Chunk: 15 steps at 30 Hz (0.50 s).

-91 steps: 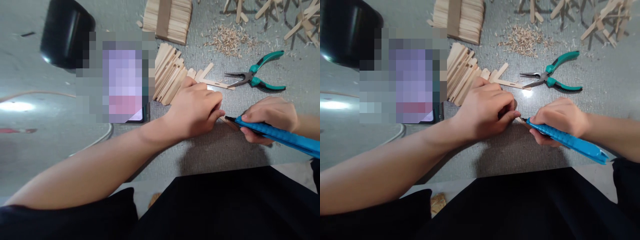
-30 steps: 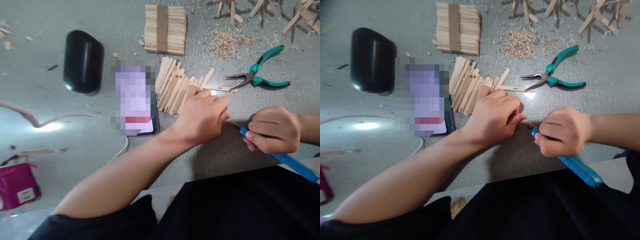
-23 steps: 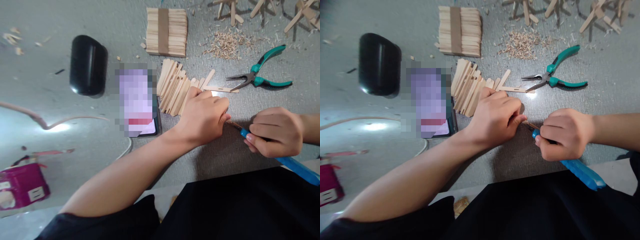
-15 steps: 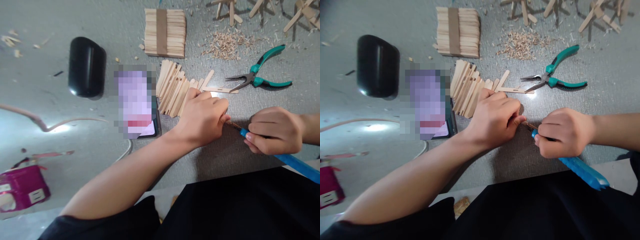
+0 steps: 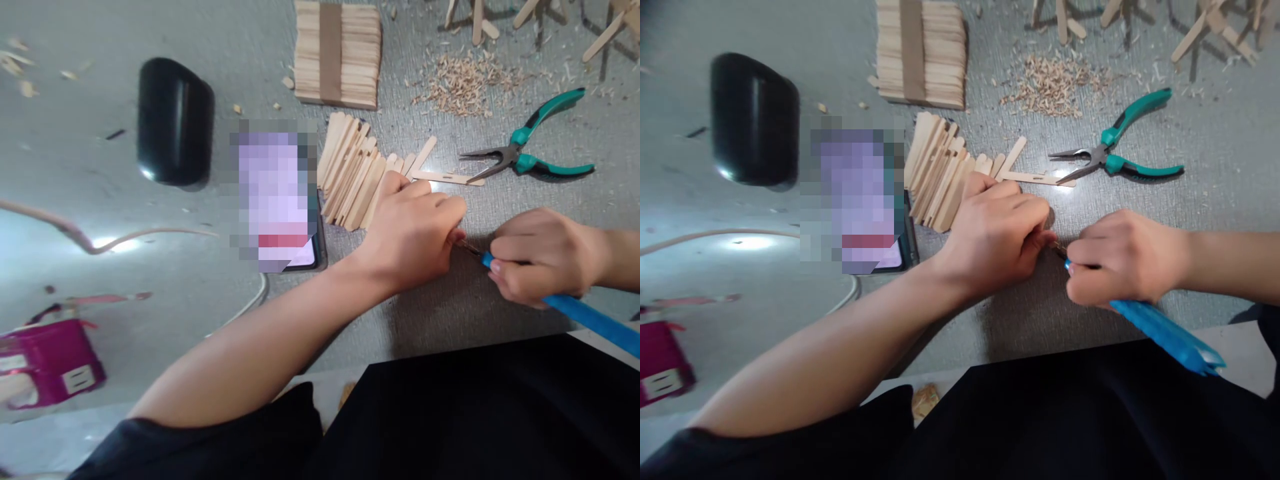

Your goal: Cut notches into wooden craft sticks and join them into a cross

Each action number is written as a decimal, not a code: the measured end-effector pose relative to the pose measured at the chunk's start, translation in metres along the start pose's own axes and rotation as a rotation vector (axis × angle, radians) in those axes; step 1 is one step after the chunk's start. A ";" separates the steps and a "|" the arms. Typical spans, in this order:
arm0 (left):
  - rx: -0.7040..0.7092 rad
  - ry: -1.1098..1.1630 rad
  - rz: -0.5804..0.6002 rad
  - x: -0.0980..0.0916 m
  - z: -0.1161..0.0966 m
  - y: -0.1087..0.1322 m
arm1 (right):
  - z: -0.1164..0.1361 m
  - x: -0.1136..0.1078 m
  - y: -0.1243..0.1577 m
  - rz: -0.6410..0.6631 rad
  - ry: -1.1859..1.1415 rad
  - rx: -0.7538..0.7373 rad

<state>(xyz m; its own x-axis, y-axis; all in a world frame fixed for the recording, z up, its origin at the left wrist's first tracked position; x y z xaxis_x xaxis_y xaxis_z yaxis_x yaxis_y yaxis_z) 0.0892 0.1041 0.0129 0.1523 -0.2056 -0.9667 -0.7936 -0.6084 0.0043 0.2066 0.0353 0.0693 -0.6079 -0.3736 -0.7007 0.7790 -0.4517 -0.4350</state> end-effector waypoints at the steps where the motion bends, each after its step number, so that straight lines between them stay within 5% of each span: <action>1: -0.008 -0.014 0.020 0.002 0.001 -0.001 | -0.002 0.002 -0.001 0.012 -0.038 0.016; 8: -0.102 -0.059 0.126 0.012 0.008 -0.009 | -0.015 0.021 0.027 -0.035 0.068 -0.030; 13: -0.139 -0.050 0.124 0.018 0.013 -0.015 | -0.027 -0.002 0.052 -0.542 0.009 -0.161; 15: -0.156 -0.044 0.100 0.020 0.015 -0.017 | -0.034 -0.003 0.056 -0.596 0.010 -0.179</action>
Point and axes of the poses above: each hand's wrist, its own y-axis away from the middle knuckle, its own x-axis out of the palm, z = x × y, the point moved 9 cm from there along -y, towards the middle knuckle, and after that the axes turned 13 degrees about -y, right-handed, at the moved point
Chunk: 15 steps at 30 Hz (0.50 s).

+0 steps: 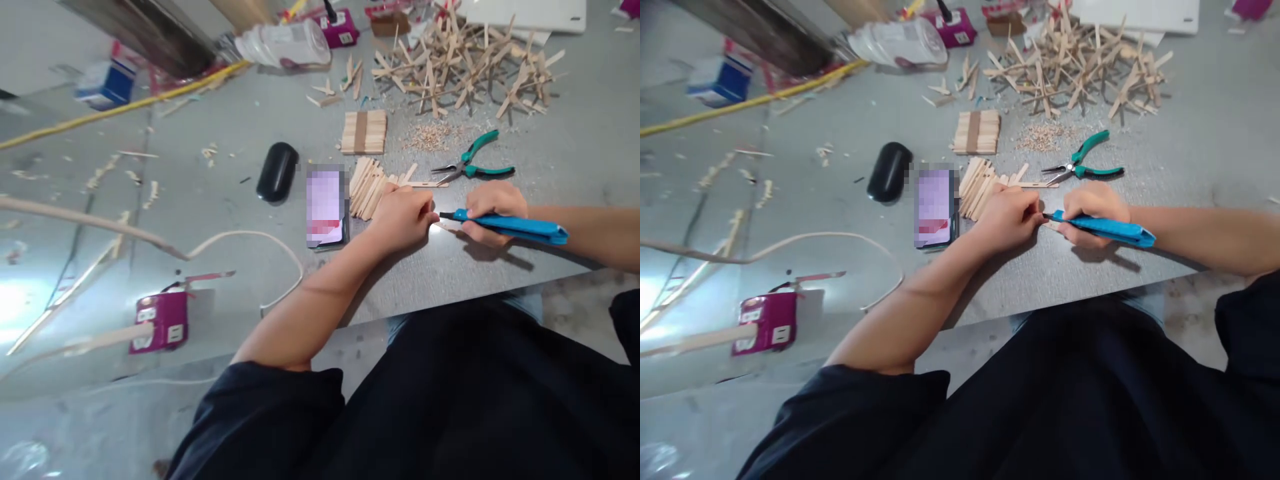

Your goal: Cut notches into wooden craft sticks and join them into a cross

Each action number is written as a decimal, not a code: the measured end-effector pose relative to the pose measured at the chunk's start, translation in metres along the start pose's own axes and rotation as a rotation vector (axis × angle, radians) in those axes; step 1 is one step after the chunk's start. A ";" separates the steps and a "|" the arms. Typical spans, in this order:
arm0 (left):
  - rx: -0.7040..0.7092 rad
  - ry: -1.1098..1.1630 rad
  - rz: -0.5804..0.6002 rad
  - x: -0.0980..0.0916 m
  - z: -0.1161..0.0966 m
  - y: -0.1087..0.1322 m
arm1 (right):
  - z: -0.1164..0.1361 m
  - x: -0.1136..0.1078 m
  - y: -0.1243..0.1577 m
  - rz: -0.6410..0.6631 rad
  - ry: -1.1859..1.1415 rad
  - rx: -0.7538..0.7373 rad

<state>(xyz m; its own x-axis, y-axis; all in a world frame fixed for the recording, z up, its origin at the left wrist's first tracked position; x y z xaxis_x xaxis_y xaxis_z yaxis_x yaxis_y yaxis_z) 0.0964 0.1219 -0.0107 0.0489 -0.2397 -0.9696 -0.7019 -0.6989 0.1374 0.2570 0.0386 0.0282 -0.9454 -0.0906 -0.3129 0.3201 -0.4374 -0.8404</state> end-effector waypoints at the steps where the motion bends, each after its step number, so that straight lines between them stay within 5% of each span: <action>1: -0.001 0.007 -0.013 0.001 0.000 -0.001 | -0.011 0.005 0.002 0.063 0.012 0.083; 7: 0.043 -0.019 -0.064 -0.002 -0.001 -0.008 | -0.046 -0.004 0.007 0.038 0.147 0.414; 15: 0.028 0.078 -0.143 -0.008 0.001 0.013 | -0.023 -0.034 0.001 -0.185 0.228 0.244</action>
Point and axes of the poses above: each hand's wrist, its own y-axis away from the middle knuckle, its own x-axis out of the palm, z = x × y, the point moved 9 cm from there along -y, towards the middle knuckle, and after that the axes turned 13 degrees about -y, right-handed, at the moved point
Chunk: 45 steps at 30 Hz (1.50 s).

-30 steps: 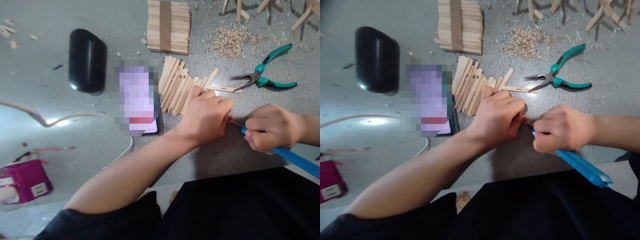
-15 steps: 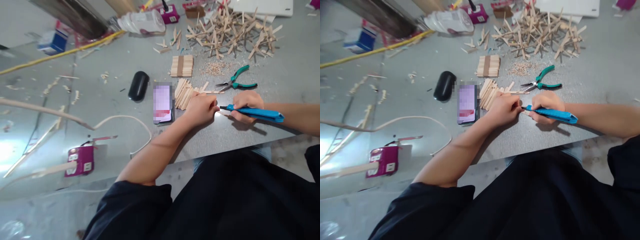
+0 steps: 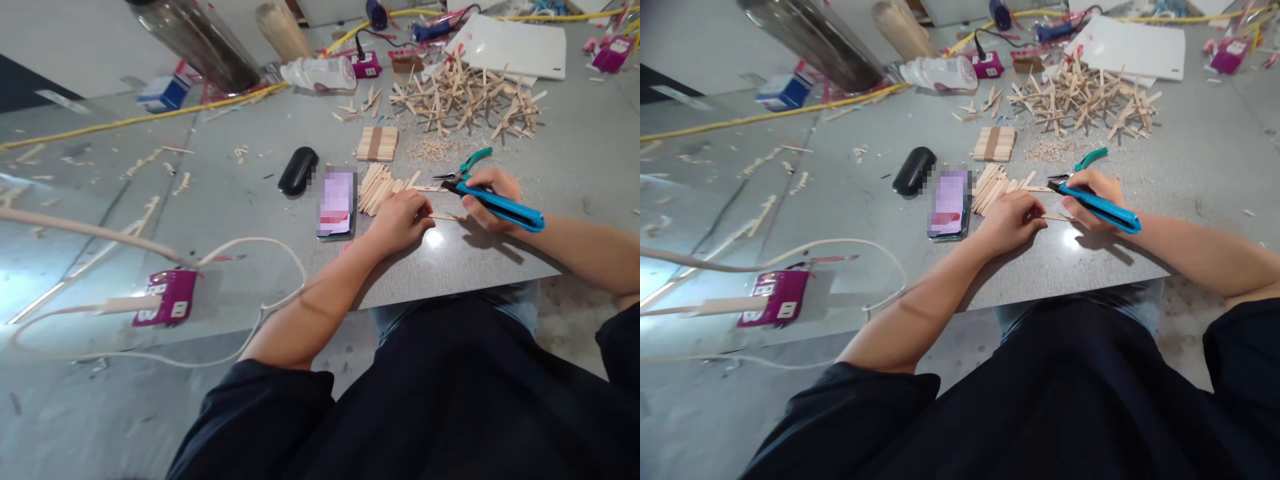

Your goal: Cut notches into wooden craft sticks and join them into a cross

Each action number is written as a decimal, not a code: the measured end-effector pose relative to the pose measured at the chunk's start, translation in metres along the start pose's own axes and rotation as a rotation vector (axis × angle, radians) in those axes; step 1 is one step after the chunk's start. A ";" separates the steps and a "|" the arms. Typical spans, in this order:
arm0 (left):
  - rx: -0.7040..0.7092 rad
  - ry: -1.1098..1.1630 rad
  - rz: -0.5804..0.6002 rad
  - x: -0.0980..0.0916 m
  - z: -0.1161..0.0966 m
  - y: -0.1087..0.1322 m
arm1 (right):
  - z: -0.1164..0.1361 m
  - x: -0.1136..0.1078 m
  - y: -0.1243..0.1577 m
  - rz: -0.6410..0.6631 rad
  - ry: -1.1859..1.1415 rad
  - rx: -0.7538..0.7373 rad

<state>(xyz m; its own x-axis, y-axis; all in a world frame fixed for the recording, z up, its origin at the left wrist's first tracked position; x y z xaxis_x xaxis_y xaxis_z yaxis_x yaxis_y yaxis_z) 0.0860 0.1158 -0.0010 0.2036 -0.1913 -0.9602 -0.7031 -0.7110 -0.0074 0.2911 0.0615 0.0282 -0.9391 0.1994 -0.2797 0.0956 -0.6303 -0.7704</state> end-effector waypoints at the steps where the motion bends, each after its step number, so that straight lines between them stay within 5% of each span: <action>1: -0.006 -0.023 -0.022 0.000 0.000 0.003 | -0.001 -0.004 -0.001 -0.016 -0.002 -0.001; 6: -0.025 -0.121 -0.065 0.002 -0.007 0.004 | -0.014 -0.006 -0.008 0.026 -0.012 0.131; 13: -0.062 -0.050 -0.022 0.002 -0.020 0.008 | -0.001 0.003 -0.010 0.119 -0.027 0.168; 20: -0.067 0.037 -0.027 0.001 -0.018 0.005 | 0.005 0.021 -0.003 0.325 -0.049 0.216; 45: -0.042 0.089 -0.036 0.000 -0.018 0.001 | 0.007 0.023 0.006 0.315 0.066 0.214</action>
Point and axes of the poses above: each hand's wrist, its own y-axis away from the middle knuckle, its own x-axis out of the palm, z = x × y, the point moved 9 cm from there along -y, towards the middle knuckle, and after that the axes turned 13 degrees about -y, right-handed, at the moved point
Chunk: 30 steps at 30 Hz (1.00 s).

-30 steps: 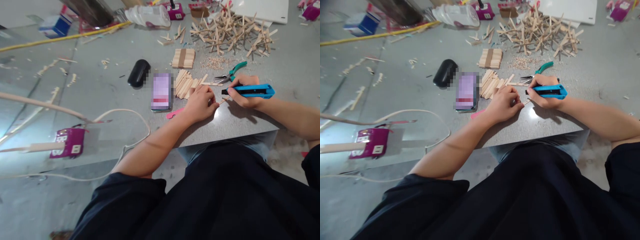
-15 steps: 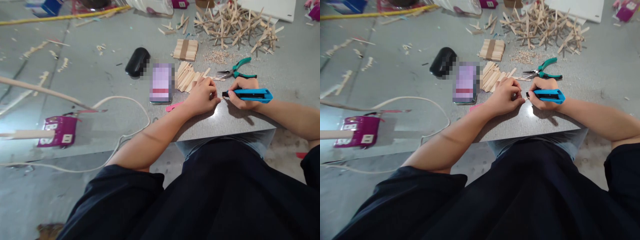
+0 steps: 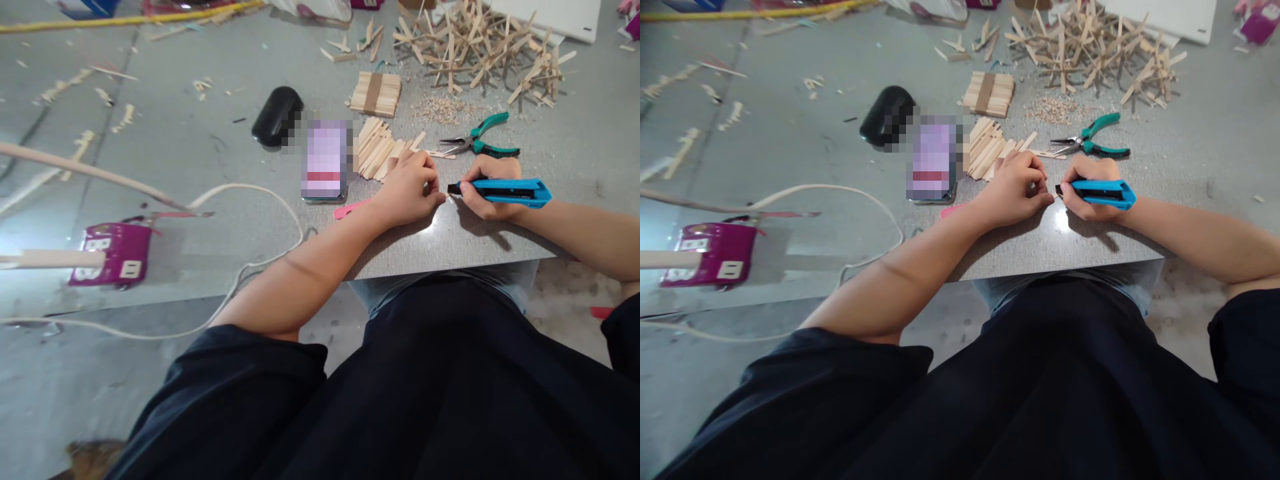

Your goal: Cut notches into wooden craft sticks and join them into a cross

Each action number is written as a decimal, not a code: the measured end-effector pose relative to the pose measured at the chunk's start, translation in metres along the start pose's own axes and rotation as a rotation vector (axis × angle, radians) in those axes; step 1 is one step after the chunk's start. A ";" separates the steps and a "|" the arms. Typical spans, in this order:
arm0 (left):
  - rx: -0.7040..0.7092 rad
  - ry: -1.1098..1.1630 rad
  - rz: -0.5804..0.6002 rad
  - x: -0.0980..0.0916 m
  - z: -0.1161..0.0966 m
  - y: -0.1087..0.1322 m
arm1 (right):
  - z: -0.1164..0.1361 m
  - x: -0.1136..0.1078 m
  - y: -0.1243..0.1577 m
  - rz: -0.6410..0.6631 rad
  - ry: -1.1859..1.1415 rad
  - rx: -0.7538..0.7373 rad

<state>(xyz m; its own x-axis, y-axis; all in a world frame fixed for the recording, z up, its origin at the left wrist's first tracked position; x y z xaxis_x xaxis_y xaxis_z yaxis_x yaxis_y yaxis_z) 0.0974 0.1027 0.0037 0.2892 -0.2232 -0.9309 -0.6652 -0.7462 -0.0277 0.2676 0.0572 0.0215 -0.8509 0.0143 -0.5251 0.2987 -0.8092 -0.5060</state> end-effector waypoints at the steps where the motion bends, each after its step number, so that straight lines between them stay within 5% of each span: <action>1: 0.000 0.000 0.002 0.000 0.000 0.000 | -0.001 0.000 0.001 -0.001 0.009 0.008; 19: 0.018 0.027 -0.028 0.001 0.001 -0.003 | 0.010 -0.001 -0.001 -0.048 0.034 -0.067; 30: 0.022 0.085 -0.022 0.001 0.000 -0.006 | 0.012 0.012 -0.014 0.136 0.028 -0.039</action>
<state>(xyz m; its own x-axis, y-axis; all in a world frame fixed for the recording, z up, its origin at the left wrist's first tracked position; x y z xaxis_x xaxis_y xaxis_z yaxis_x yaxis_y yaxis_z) 0.1021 0.1070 0.0026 0.3602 -0.2600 -0.8959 -0.6725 -0.7379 -0.0562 0.2481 0.0620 0.0309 -0.7891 -0.0768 -0.6094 0.4274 -0.7812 -0.4551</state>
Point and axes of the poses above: each hand's wrist, its own y-axis away from the middle knuckle, its own x-axis out of the palm, z = x × y, the point moved 9 cm from there along -y, towards the middle knuckle, and after that the axes turned 13 degrees about -y, right-handed, at the moved point
